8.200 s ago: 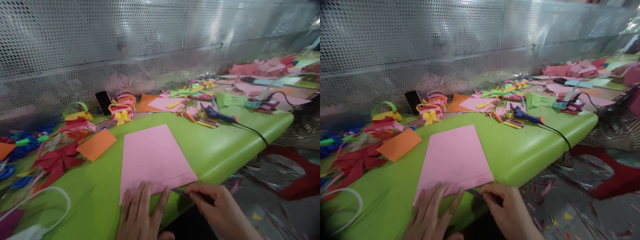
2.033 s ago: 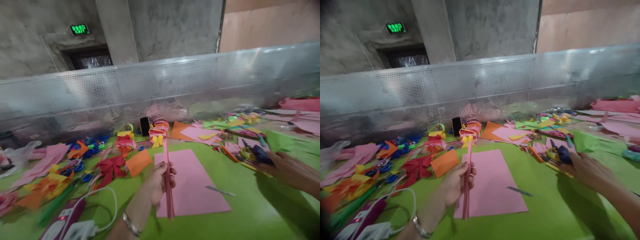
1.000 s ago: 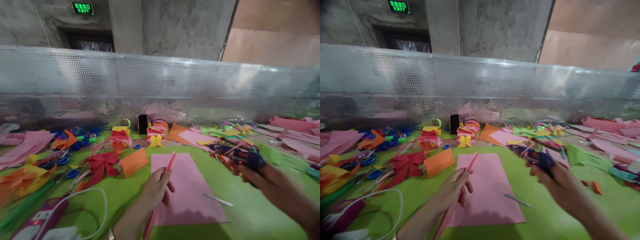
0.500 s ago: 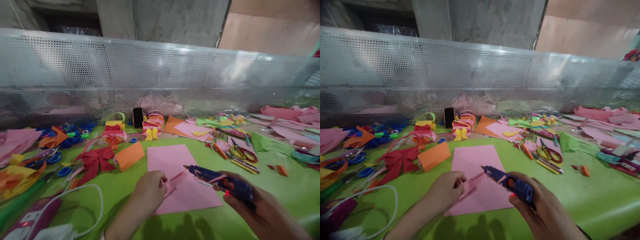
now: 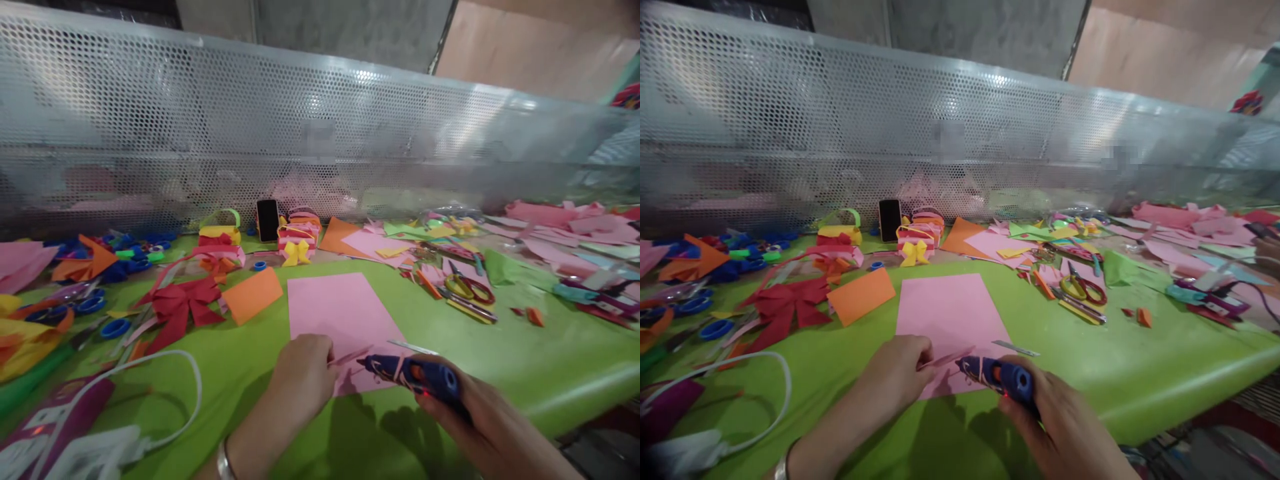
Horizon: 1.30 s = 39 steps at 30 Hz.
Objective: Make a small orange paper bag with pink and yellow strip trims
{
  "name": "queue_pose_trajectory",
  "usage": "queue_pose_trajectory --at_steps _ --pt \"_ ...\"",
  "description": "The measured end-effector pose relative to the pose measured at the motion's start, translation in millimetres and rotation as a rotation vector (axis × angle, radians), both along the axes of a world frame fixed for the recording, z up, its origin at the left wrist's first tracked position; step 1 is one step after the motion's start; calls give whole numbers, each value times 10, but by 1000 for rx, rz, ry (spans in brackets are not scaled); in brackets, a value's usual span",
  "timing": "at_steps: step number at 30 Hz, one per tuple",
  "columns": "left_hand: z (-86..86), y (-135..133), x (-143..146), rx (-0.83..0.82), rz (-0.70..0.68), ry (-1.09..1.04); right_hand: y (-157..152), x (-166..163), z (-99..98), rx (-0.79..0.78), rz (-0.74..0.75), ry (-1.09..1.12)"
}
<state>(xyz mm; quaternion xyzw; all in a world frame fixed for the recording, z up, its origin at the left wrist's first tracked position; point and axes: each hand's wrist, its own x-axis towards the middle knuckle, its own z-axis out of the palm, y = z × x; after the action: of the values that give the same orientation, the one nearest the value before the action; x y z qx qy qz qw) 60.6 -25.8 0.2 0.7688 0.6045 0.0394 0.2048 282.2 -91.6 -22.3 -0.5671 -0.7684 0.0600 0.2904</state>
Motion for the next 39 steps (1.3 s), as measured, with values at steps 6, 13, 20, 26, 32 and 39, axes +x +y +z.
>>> queue_pose_trajectory --at_steps 6,13,20,26,32,39 --pt "-47 -23 -13 29 -12 -48 67 -32 0 102 50 -119" --pt "15 -24 0 -32 -13 -68 103 109 61 38 -68 -189" --pt "34 -17 -2 -27 -24 -34 134 -7 150 2 -18 -254" --pt "1 -15 -10 -13 -37 -31 154 -62 216 -120 -15 -241" --pt "119 -40 -147 16 -125 17 197 24 226 -185 -101 -186" --pt "284 -39 -376 -54 -180 155 219 26 264 -174 -93 -191"
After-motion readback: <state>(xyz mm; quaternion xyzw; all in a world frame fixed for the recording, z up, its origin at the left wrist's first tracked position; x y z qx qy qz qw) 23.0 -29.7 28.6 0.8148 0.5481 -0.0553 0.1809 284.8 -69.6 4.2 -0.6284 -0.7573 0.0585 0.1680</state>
